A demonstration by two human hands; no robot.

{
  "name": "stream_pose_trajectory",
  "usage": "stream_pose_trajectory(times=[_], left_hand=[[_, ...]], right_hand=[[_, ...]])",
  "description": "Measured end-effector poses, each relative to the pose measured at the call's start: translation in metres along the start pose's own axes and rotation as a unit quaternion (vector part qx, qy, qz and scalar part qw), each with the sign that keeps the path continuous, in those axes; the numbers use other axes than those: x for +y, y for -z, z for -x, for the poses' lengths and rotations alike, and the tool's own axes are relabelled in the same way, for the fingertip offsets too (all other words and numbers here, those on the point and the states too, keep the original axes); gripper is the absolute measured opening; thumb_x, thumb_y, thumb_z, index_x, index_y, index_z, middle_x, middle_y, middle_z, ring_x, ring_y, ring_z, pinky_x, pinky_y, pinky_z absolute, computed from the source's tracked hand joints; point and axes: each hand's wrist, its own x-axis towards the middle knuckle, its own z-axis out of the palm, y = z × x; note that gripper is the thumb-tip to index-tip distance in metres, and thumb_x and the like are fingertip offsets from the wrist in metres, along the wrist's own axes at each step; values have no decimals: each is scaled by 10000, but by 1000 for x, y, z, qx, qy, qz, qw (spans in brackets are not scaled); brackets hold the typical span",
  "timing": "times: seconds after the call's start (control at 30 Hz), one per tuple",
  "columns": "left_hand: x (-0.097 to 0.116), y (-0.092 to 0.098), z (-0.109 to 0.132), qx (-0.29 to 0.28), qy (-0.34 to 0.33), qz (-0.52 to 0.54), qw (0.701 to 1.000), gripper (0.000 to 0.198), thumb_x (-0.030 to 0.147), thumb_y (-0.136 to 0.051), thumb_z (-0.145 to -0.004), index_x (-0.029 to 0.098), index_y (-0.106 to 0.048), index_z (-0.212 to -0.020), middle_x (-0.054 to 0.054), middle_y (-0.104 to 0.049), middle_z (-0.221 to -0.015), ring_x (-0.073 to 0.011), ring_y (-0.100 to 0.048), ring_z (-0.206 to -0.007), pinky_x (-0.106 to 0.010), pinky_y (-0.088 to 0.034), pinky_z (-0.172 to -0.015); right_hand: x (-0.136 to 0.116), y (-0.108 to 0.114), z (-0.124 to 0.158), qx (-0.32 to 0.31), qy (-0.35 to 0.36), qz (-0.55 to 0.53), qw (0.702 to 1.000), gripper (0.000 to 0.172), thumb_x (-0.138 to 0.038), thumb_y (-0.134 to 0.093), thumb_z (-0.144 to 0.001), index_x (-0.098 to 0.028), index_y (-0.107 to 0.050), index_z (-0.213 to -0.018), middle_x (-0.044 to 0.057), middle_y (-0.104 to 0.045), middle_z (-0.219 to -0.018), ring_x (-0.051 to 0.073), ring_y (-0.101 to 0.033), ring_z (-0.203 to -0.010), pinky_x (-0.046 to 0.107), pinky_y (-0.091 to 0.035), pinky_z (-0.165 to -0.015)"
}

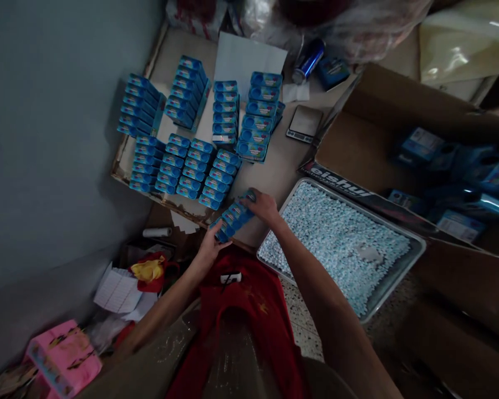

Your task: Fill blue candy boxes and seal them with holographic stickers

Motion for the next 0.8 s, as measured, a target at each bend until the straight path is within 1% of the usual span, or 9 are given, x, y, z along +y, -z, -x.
stream_pose_trajectory(times=[0.07, 0.17, 0.3, 0.4, 0.53, 0.6, 0.67, 0.73, 0.8], left_hand=[[12, -6, 10, -16, -26, -30, 999, 722, 599, -895, -667, 289, -628, -1262, -89, -720, -1288, -313, -699, -1149, -504, -594, -937], [43, -28, 29, -58, -152, -149, 975, 781, 511, -959, -629, 289, -663, -1317, -90, -739, -1273, -357, -661, -1254, -498, -513, -1083], [93, -86, 43, -108, -361, -361, 853, 696, 426, -985, -633, 255, -729, -1257, -118, -746, -1275, -431, -609, -1330, -537, -390, -1213], [125, -138, 33, -183, -434, -480, 740, 622, 393, -991, -623, 215, -765, -1175, -152, -763, -1234, -458, -641, -1276, -537, -420, -1190], [147, -191, 1, -245, -382, -617, 643, 401, 342, -1016, -535, 204, -772, -822, -155, -802, -1065, -436, -684, -1192, -488, -485, -1113], [146, -207, -16, -265, -344, -644, 630, 356, 283, -1019, -497, 231, -702, -650, -122, -810, -967, -397, -704, -1157, -430, -514, -1069], [140, -217, -33, -280, -323, -645, 634, 364, 221, -1007, -491, 246, -654, -577, -91, -806, -891, -369, -717, -1136, -386, -529, -1036], [134, -224, -48, -290, -322, -634, 641, 347, 192, -1000, -487, 242, -683, -619, -87, -811, -921, -362, -719, -1144, -368, -534, -1025], [130, -227, -58, -296, -325, -621, 649, 372, 210, -1001, -495, 221, -752, -772, -103, -813, -1078, -356, -707, -1187, -353, -533, -1033]], right_hand=[[5, 14, 44, 68, -27, 10, 997, 671, -729, -765, -769, -254, -733, -1242, 111, -770, -1051, 360, -694, -1093, 506, -477, -1077], [10, 34, 112, 164, -62, -27, 984, 744, -736, -642, -865, -238, -606, -1417, 119, -716, -1216, 320, -664, -1113, 490, -491, -1058], [16, 28, 162, 254, -138, -208, 935, 748, -693, -663, -855, -255, -497, -1438, 83, -662, -1212, 246, -659, -1034, 407, -557, -930], [16, -11, 163, 268, -191, -335, 883, 688, -664, -680, -833, -279, -480, -1367, 66, -659, -1165, 227, -683, -983, 361, -585, -810], [6, -80, 134, 283, -236, -462, 807, 689, -578, -798, -723, -292, -419, -1222, 31, -662, -1098, 196, -701, -913, 351, -606, -796], [3, -107, 115, 299, -231, -484, 789, 680, -561, -804, -692, -295, -390, -1162, 25, -656, -1112, 193, -705, -932, 372, -618, -828], [6, -120, 98, 321, -222, -461, 797, 637, -596, -757, -702, -290, -390, -1122, 31, -654, -1111, 201, -707, -961, 391, -625, -838], [15, -119, 89, 316, -202, -408, 832, 589, -663, -675, -750, -284, -414, -1117, 38, -664, -1086, 209, -713, -964, 397, -630, -817], [25, -107, 91, 267, -162, -352, 882, 577, -718, -620, -787, -281, -464, -1130, 48, -685, -1053, 222, -725, -941, 394, -632, -770]])
